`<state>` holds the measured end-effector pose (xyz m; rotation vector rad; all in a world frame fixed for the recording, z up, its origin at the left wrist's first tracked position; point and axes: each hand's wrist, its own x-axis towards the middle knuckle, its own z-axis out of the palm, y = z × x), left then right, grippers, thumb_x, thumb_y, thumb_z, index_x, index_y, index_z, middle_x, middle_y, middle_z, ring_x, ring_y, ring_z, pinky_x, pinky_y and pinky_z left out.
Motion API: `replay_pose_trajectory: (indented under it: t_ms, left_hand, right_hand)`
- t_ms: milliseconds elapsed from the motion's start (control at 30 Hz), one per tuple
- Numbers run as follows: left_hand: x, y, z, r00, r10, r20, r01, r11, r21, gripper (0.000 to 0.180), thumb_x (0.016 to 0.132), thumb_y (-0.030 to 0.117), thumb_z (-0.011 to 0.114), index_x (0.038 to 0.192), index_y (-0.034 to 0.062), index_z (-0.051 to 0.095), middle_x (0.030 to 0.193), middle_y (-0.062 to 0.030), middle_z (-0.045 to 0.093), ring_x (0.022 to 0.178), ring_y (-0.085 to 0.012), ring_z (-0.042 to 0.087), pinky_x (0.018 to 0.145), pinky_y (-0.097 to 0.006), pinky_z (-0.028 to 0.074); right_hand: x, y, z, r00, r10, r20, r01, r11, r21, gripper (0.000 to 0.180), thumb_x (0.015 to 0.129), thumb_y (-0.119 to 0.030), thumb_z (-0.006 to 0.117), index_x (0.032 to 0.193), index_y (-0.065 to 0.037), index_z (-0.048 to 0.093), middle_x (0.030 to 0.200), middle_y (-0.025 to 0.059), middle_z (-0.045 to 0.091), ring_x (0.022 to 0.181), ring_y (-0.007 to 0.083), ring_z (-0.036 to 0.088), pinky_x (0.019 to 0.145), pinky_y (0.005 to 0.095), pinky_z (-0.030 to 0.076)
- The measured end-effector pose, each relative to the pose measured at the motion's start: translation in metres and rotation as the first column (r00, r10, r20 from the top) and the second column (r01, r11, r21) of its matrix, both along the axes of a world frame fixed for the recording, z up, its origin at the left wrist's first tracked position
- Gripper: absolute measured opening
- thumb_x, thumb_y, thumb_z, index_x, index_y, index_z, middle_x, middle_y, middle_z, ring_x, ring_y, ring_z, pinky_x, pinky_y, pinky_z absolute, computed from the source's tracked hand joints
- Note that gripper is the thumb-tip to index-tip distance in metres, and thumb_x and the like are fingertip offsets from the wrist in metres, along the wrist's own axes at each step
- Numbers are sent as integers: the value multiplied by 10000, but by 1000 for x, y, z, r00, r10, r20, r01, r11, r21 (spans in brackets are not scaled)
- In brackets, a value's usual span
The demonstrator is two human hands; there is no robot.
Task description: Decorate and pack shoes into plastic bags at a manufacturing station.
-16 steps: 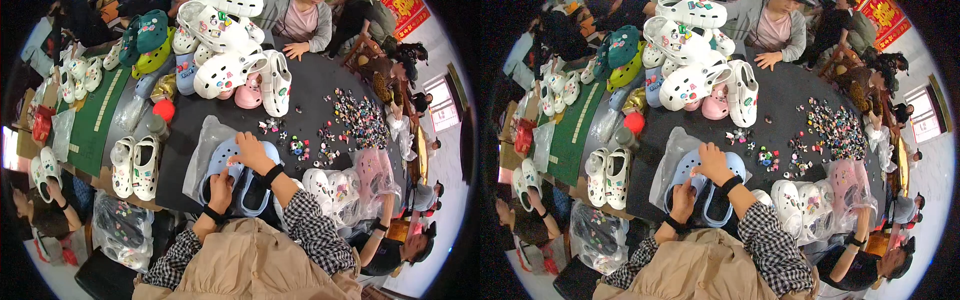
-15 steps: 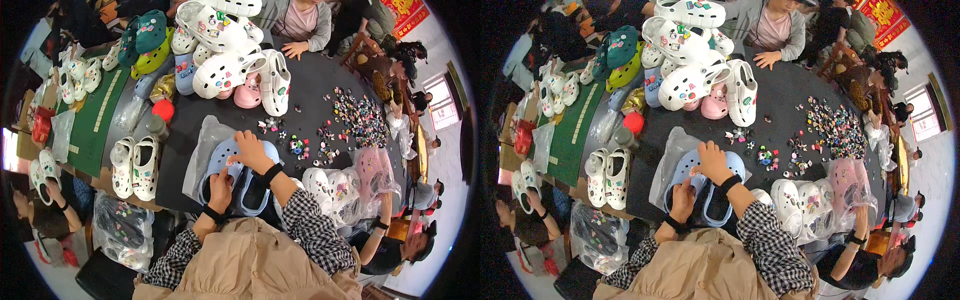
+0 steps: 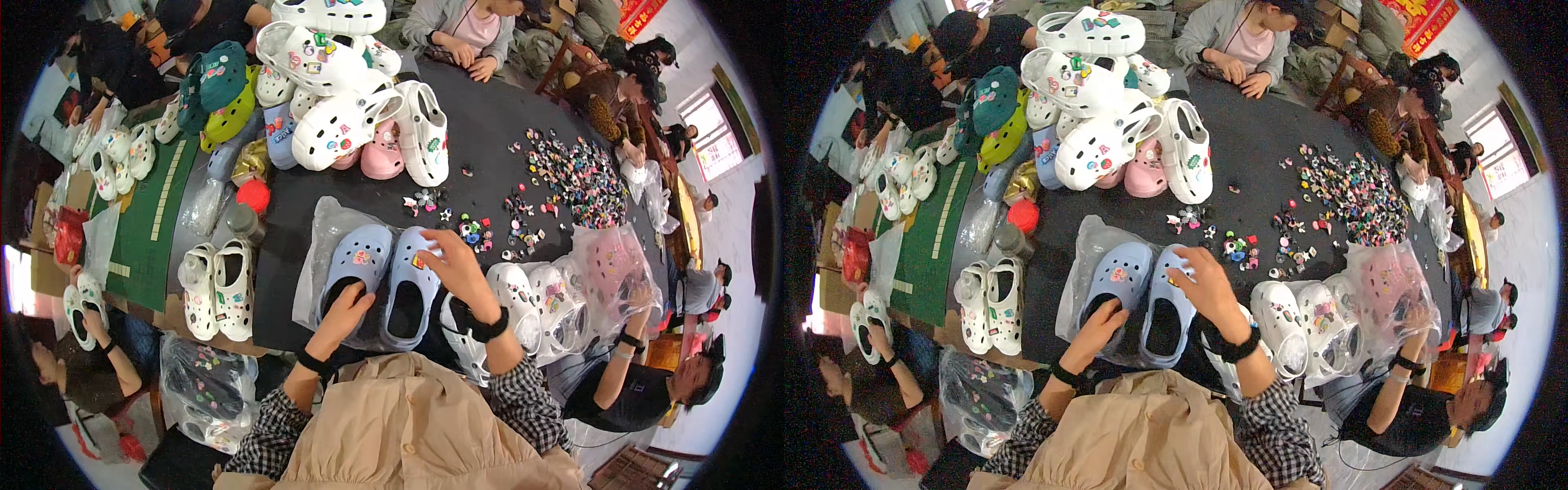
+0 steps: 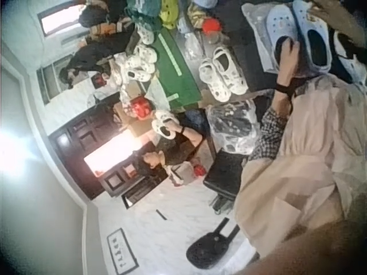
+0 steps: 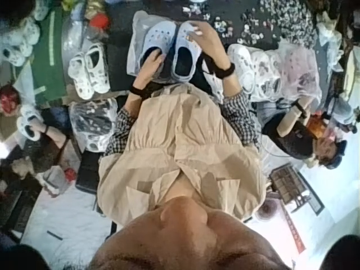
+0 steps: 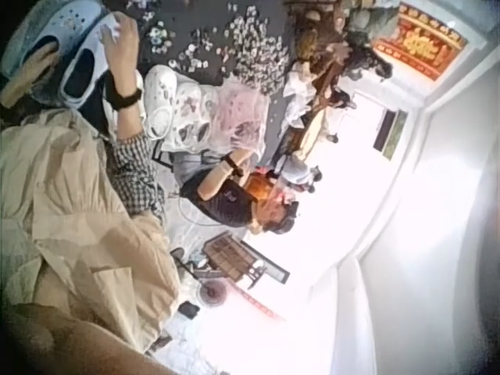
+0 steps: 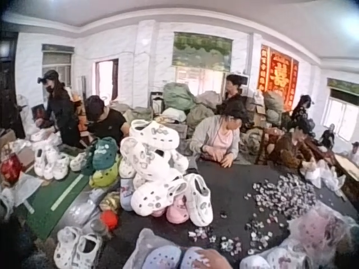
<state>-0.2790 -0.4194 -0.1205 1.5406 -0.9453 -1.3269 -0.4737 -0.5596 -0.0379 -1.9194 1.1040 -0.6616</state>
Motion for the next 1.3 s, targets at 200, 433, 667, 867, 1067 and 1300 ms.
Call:
replay_pose_trajectory:
  t_ms: [200,433,667,867,1067,1300]
  left_hand:
    - [-4,11,30,693,-344,633,330,933,144,561,932,393,509,1295,-25,420,1079,-247,540,962,-435,555,796,-462,466]
    - [-41,7,16,527,-267,806,293,948,123,805,803,555,616,1234,-82,381,945,-285,601,758,-451,618,635,-489,515]
    - [-44,-5,-8,539,-108,835,221,975,-16,411,799,277,643,1003,-16,439,760,-226,629,707,-425,614,598,-515,481]
    - [-17,-4,30,846,26,533,58,988,-141,308,834,168,622,1043,-4,474,809,-201,613,748,-344,602,638,-429,437]
    - [3,9,84,985,169,-21,-165,915,-368,479,894,5,529,1338,-33,353,1142,-126,567,997,-160,575,824,-273,461]
    - [2,9,118,929,164,331,-40,935,-352,544,869,16,541,1365,-69,334,1303,-156,491,1204,-235,472,1028,-313,325]
  right_hand:
    - [-55,43,-54,966,-20,-257,52,992,117,637,764,-260,729,1242,47,441,1019,241,548,871,349,608,731,399,500]
    - [-22,69,-88,906,-178,-385,212,976,48,962,739,-309,741,1398,74,155,1351,314,329,1076,479,528,859,457,495]
    - [-12,41,52,923,-117,366,120,993,13,452,848,-132,640,1220,63,474,1227,199,531,931,287,639,765,342,525]
    - [-66,53,176,417,-189,889,433,902,-11,255,948,-134,486,1129,34,549,990,103,621,769,120,594,712,250,481]
    - [-101,80,145,830,-229,508,130,966,224,241,946,-141,482,1073,35,587,1001,100,641,829,133,609,734,266,480]
    - [-45,84,5,999,-28,-26,33,977,209,414,893,-127,590,1264,5,461,1144,183,581,1006,320,598,867,361,477]
